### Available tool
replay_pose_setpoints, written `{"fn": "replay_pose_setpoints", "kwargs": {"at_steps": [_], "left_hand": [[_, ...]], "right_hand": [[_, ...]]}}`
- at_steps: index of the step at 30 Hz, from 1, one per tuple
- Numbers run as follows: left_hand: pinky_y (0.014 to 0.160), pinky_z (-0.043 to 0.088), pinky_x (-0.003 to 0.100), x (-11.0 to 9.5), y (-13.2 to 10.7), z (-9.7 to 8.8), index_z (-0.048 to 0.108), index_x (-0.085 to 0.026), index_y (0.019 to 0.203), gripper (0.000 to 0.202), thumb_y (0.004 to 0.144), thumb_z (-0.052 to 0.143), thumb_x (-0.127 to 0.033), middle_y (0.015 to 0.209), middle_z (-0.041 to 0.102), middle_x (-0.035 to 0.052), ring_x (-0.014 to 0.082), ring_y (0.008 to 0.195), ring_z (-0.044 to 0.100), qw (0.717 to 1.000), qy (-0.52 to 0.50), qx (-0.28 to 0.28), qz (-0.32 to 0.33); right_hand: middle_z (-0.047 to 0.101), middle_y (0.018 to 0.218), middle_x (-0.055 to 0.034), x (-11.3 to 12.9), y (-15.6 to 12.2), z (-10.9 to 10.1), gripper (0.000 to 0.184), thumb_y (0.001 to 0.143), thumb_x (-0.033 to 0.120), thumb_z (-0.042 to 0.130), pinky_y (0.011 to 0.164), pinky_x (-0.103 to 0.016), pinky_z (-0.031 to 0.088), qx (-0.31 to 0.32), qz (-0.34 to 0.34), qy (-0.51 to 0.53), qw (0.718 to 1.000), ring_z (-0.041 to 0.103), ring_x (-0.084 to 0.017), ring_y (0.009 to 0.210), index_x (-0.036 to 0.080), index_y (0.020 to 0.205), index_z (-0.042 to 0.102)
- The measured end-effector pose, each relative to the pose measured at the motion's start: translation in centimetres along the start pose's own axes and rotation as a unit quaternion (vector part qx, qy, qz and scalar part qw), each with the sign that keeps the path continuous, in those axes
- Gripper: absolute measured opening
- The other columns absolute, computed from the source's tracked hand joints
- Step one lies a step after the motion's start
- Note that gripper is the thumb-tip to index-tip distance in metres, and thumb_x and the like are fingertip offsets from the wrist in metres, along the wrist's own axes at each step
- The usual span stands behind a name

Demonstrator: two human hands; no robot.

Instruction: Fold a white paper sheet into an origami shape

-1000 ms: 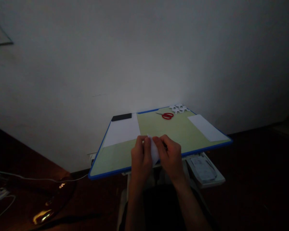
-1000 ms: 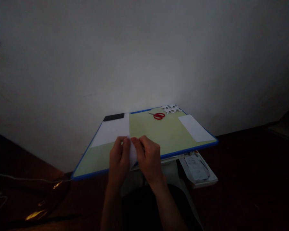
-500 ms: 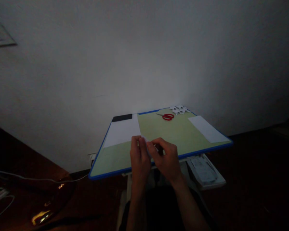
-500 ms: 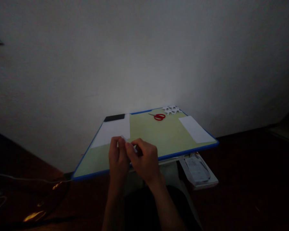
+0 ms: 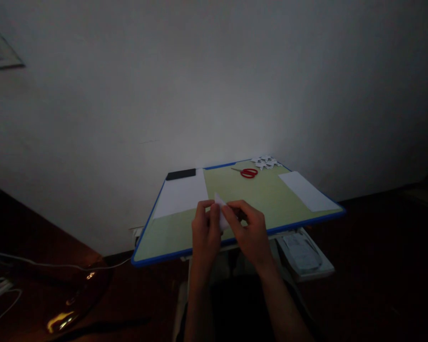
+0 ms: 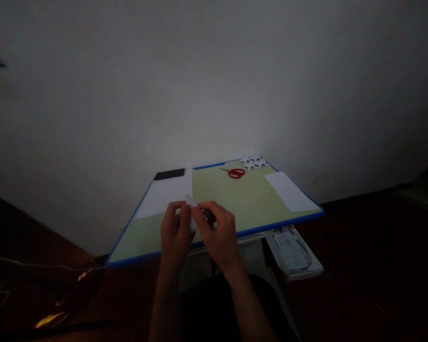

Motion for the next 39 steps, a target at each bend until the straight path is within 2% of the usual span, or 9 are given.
{"fn": "replay_pose_setpoints", "kwargs": {"at_steps": [3,7,9,12,18,21,24,30,39], "left_hand": [[0.046,0.039,0.02,0.0,-0.1,0.0,0.06,-0.023,0.105,0.037,0.104,0.057,-0.059,0.065,0.057,-0.0049,0.0123,0.053,0.051,1.0,-0.014,0.014,-0.007],[0.044,0.038,0.019,-0.3,-0.2,0.4,0.062,-0.022,0.111,0.034,0.104,0.06,-0.055,0.063,0.058,-0.0057,0.0116,0.05,0.05,0.997,-0.023,0.073,-0.005],[0.045,0.04,0.019,-0.8,-0.3,0.4,0.067,-0.021,0.108,0.032,0.099,0.07,-0.052,0.065,0.059,-0.0054,0.0106,0.05,0.051,0.996,-0.026,0.088,0.01],[0.047,0.045,0.02,-1.3,-0.4,0.5,0.071,-0.019,0.088,0.026,0.092,0.079,-0.043,0.064,0.06,-0.0041,0.0102,0.05,0.054,0.993,-0.039,0.108,0.019],[0.051,0.049,0.022,-3.0,-0.4,-0.7,0.073,-0.019,0.076,0.022,0.095,0.076,-0.032,0.06,0.064,-0.003,0.012,0.051,0.061,0.996,0.006,0.048,0.078],[0.055,0.052,0.024,-3.8,-0.4,-1.1,0.075,-0.02,0.081,0.017,0.095,0.076,-0.029,0.065,0.07,-0.0022,0.0132,0.056,0.066,0.989,0.085,0.003,0.122],[0.061,0.058,0.025,-4.1,-0.4,-1.0,0.077,-0.021,0.091,0.008,0.095,0.076,-0.027,0.077,0.077,-0.0002,0.0149,0.064,0.071,0.981,0.119,-0.021,0.152],[0.072,0.068,0.031,-2.6,-0.2,-0.4,0.077,-0.02,0.113,0.02,0.097,0.076,-0.032,0.101,0.08,0.0058,0.0179,0.08,0.076,0.994,0.038,-0.005,0.107],[0.063,0.066,0.026,-2.7,-0.2,-0.6,0.072,-0.019,0.119,0.031,0.095,0.078,-0.038,0.098,0.076,0.0044,0.0147,0.074,0.072,0.997,-0.053,-0.014,0.059]], "right_hand": [[0.076,0.083,-0.0018,-0.3,0.2,-0.2,0.015,0.098,0.034,0.07,0.065,-0.028,0.052,0.008,0.015,0.025,1.0,0.069,-0.017,0.074,0.021,0.094,0.076],[0.072,0.079,-0.0003,-0.5,0.5,-0.7,0.012,0.095,0.031,0.074,0.069,-0.029,0.051,0.012,0.014,0.04,0.999,0.065,-0.017,0.074,0.021,0.088,0.075],[0.07,0.08,0.0003,-0.9,0.5,-1.7,0.012,0.095,0.032,0.074,0.071,-0.029,0.051,-0.034,0.018,0.061,0.997,0.064,-0.017,0.075,0.022,0.087,0.075],[0.071,0.084,-0.0001,-1.5,0.3,-2.9,0.015,0.095,0.037,0.075,0.071,-0.029,0.052,-0.106,0.03,0.106,0.988,0.066,-0.017,0.078,0.023,0.093,0.073],[0.073,0.101,-0.0044,-0.5,0.2,-2.9,0.013,0.095,0.035,0.073,0.083,-0.035,0.056,-0.083,-0.008,0.104,0.991,0.068,-0.021,0.09,0.024,0.103,0.072],[0.07,0.115,-0.0062,0.3,0.3,-2.8,0.024,0.093,0.03,0.074,0.086,-0.036,0.055,-0.06,-0.044,0.068,0.995,0.065,-0.021,0.099,0.027,0.116,0.073],[0.069,0.118,-0.007,-0.4,0.6,-2.5,0.034,0.091,0.031,0.076,0.087,-0.037,0.058,-0.049,-0.018,0.095,0.994,0.068,-0.021,0.1,0.028,0.124,0.071],[0.077,0.111,-0.0067,-2.1,0.6,-2.2,0.028,0.09,0.037,0.08,0.088,-0.036,0.063,-0.077,0.056,0.171,0.981,0.075,-0.021,0.096,0.024,0.113,0.07],[0.08,0.109,-0.0068,-1.8,0.9,-2.5,0.031,0.088,0.042,0.082,0.085,-0.036,0.064,-0.082,0.053,0.158,0.983,0.077,-0.022,0.095,0.024,0.111,0.071]]}}
Point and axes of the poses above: each hand's wrist, its own y-axis towards the middle knuckle, its own z-axis out of the palm, x = y × z, the point moved 9 cm from there along y, towards the middle knuckle
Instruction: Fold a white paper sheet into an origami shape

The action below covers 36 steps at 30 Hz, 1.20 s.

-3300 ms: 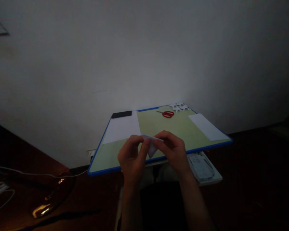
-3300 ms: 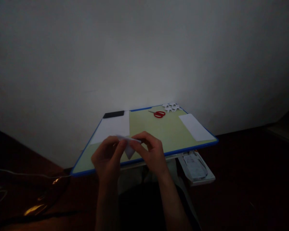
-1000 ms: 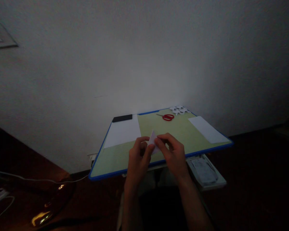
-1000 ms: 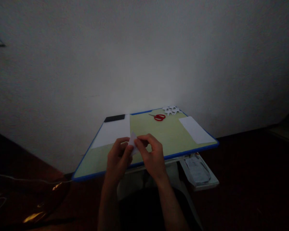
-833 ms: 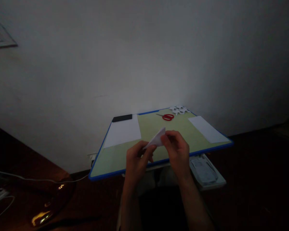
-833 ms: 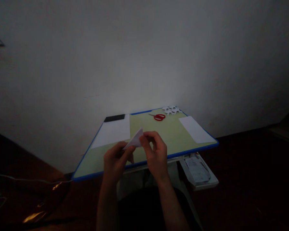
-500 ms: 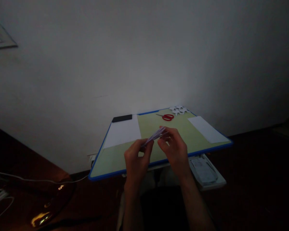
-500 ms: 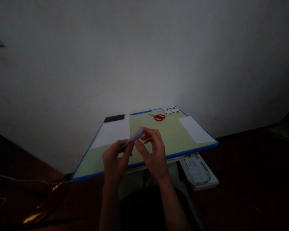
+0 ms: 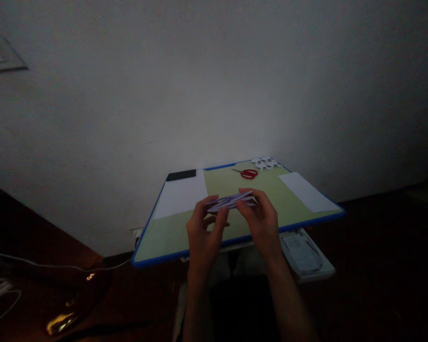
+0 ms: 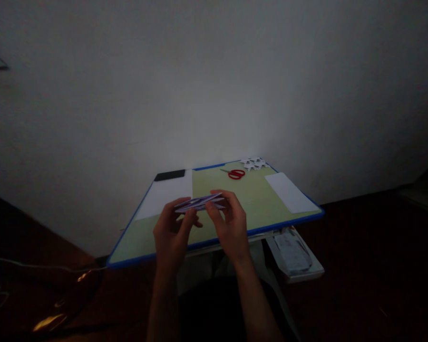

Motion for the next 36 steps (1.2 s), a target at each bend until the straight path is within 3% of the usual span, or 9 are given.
{"fn": "replay_pose_setpoints", "kwargs": {"at_steps": [7,12,18,26,30,36], "left_hand": [[0.064,0.063,0.024,-0.6,-0.1,0.0,0.077,-0.023,0.107,0.029,0.084,0.091,-0.036,0.098,0.068,0.0031,0.0168,0.084,0.068,0.998,0.0,0.027,0.064],[0.06,0.058,0.023,-1.3,-0.3,-0.6,0.08,-0.025,0.101,0.009,0.093,0.082,-0.029,0.091,0.063,0.0019,0.0144,0.076,0.064,0.994,0.008,0.011,0.107],[0.061,0.056,0.023,-1.4,-0.5,-0.9,0.081,-0.026,0.099,0.007,0.092,0.083,-0.027,0.091,0.061,0.0019,0.0152,0.08,0.063,0.993,0.003,0.007,0.119],[0.071,0.057,0.025,-3.2,-0.8,-0.5,0.081,-0.027,0.105,0.022,0.087,0.088,-0.016,0.099,0.065,0.0016,0.0152,0.089,0.065,0.986,-0.03,0.045,0.155],[0.068,0.055,0.023,-4.1,-1.2,-0.4,0.082,-0.028,0.11,0.029,0.086,0.088,-0.013,0.098,0.068,0.001,0.0137,0.085,0.066,0.979,-0.037,0.063,0.191],[0.07,0.056,0.025,-4.5,-1.5,-0.3,0.083,-0.027,0.104,0.023,0.087,0.087,-0.011,0.096,0.069,0.0014,0.0144,0.085,0.067,0.975,-0.035,0.071,0.209]], "right_hand": [[0.076,0.09,-0.003,0.8,-0.2,-0.1,0.027,0.09,0.047,0.079,0.075,-0.032,0.062,-0.001,-0.023,-0.036,0.999,0.074,-0.02,0.082,0.024,0.098,0.07],[0.072,0.087,-0.0009,1.3,-0.5,0.2,0.02,0.093,0.042,0.077,0.074,-0.03,0.06,0.034,-0.034,-0.032,0.998,0.071,-0.018,0.079,0.024,0.096,0.07],[0.068,0.09,-0.0007,2.1,-0.7,0.4,0.014,0.095,0.037,0.077,0.075,-0.029,0.058,0.06,-0.051,-0.041,0.996,0.068,-0.017,0.081,0.024,0.096,0.072],[0.067,0.095,-0.0025,4.0,-1.3,0.8,0.007,0.098,0.031,0.075,0.081,-0.032,0.055,0.11,-0.102,-0.038,0.988,0.065,-0.019,0.091,0.025,0.094,0.075],[0.067,0.095,-0.0021,4.4,-1.7,1.0,0.005,0.099,0.029,0.075,0.079,-0.032,0.052,0.139,-0.117,-0.031,0.983,0.064,-0.019,0.091,0.026,0.096,0.075],[0.068,0.096,-0.0001,4.6,-2.1,1.2,0.003,0.101,0.025,0.074,0.078,-0.03,0.049,0.169,-0.127,-0.032,0.977,0.064,-0.016,0.09,0.027,0.099,0.076]]}}
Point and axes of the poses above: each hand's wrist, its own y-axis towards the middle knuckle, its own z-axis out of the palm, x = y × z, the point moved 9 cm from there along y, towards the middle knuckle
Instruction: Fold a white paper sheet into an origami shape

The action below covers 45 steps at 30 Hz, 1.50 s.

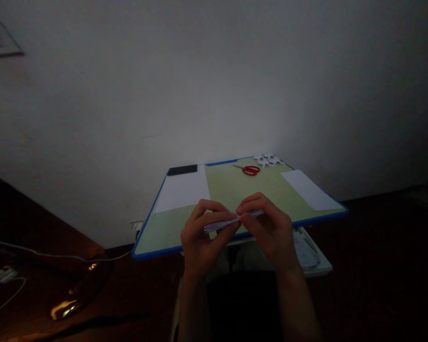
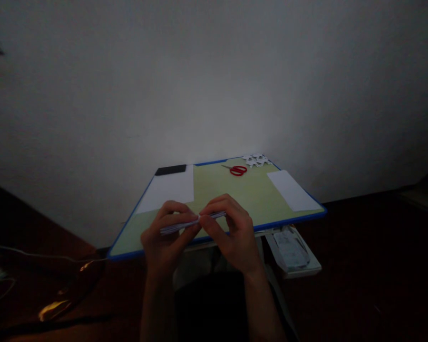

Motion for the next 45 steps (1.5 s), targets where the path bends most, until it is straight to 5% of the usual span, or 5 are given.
{"fn": "replay_pose_setpoints", "kwargs": {"at_steps": [35,45], "left_hand": [[0.07,0.051,0.034,-2.5,0.7,0.0,0.082,-0.023,0.098,0.013,0.089,0.088,-0.016,0.087,0.078,0.0006,0.0157,0.076,0.066,0.995,-0.017,0.012,0.096],[0.064,0.053,0.031,-1.9,0.6,-0.1,0.085,-0.028,0.102,0.017,0.088,0.089,-0.018,0.086,0.079,0.0007,0.0156,0.075,0.068,0.996,-0.02,-0.019,0.08]], "right_hand": [[0.071,0.099,0.0003,2.3,-0.5,0.1,0.023,0.095,0.012,0.078,0.077,-0.034,0.053,0.054,-0.087,-0.012,0.995,0.066,-0.017,0.091,0.028,0.111,0.079],[0.074,0.093,-0.0001,2.8,-0.4,-0.5,0.023,0.094,0.011,0.08,0.072,-0.034,0.054,0.018,-0.108,-0.04,0.993,0.068,-0.018,0.084,0.03,0.107,0.08]]}}
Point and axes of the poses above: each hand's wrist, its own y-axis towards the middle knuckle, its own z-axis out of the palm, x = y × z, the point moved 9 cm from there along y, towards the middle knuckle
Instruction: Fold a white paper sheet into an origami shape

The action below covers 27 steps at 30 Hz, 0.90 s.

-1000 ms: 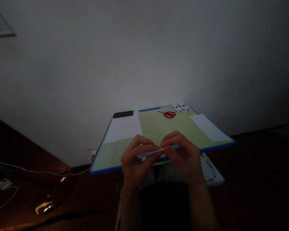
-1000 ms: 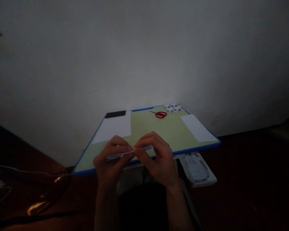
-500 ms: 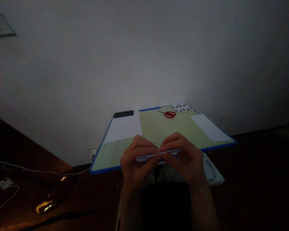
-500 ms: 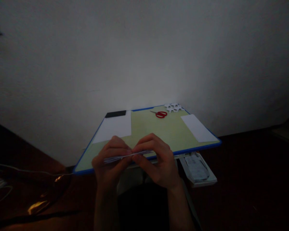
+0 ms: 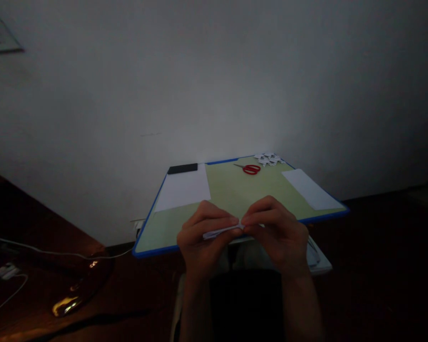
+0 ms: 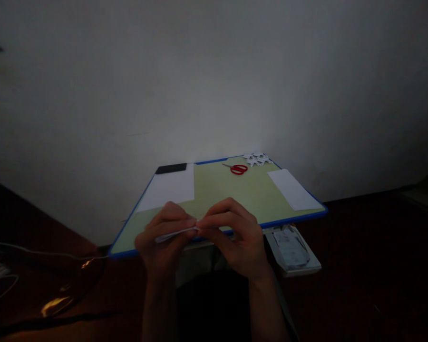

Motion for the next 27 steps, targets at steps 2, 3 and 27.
{"fn": "replay_pose_setpoints", "kwargs": {"at_steps": [2,3,27], "left_hand": [[0.063,0.053,0.03,0.5,-0.2,-0.2,0.085,-0.029,0.102,0.018,0.088,0.089,-0.02,0.085,0.078,0.0007,0.0156,0.074,0.067,1.0,-0.014,-0.009,-0.019],[0.063,0.053,0.03,0.7,-0.4,-0.3,0.086,-0.03,0.102,0.017,0.088,0.089,-0.021,0.085,0.077,0.0007,0.0157,0.074,0.067,0.999,-0.02,-0.015,-0.024],[0.057,0.056,0.03,0.7,-0.6,-0.7,0.087,-0.03,0.101,0.015,0.087,0.091,-0.03,0.082,0.074,0.0022,0.0174,0.073,0.067,0.993,-0.095,-0.055,-0.043]], "right_hand": [[0.074,0.093,0.0002,0.0,0.0,-0.2,0.022,0.094,0.01,0.079,0.072,-0.034,0.054,-0.013,0.0,-0.012,1.0,0.068,-0.018,0.084,0.03,0.106,0.08],[0.074,0.093,0.0004,0.0,0.0,-0.3,0.022,0.094,0.011,0.079,0.072,-0.034,0.054,-0.02,0.0,-0.016,1.0,0.068,-0.017,0.084,0.03,0.105,0.08],[0.071,0.085,-0.0019,1.3,0.0,-0.7,0.014,0.093,0.019,0.082,0.074,-0.043,0.049,-0.033,-0.078,-0.097,0.992,0.061,-0.024,0.082,0.029,0.102,0.077]]}}
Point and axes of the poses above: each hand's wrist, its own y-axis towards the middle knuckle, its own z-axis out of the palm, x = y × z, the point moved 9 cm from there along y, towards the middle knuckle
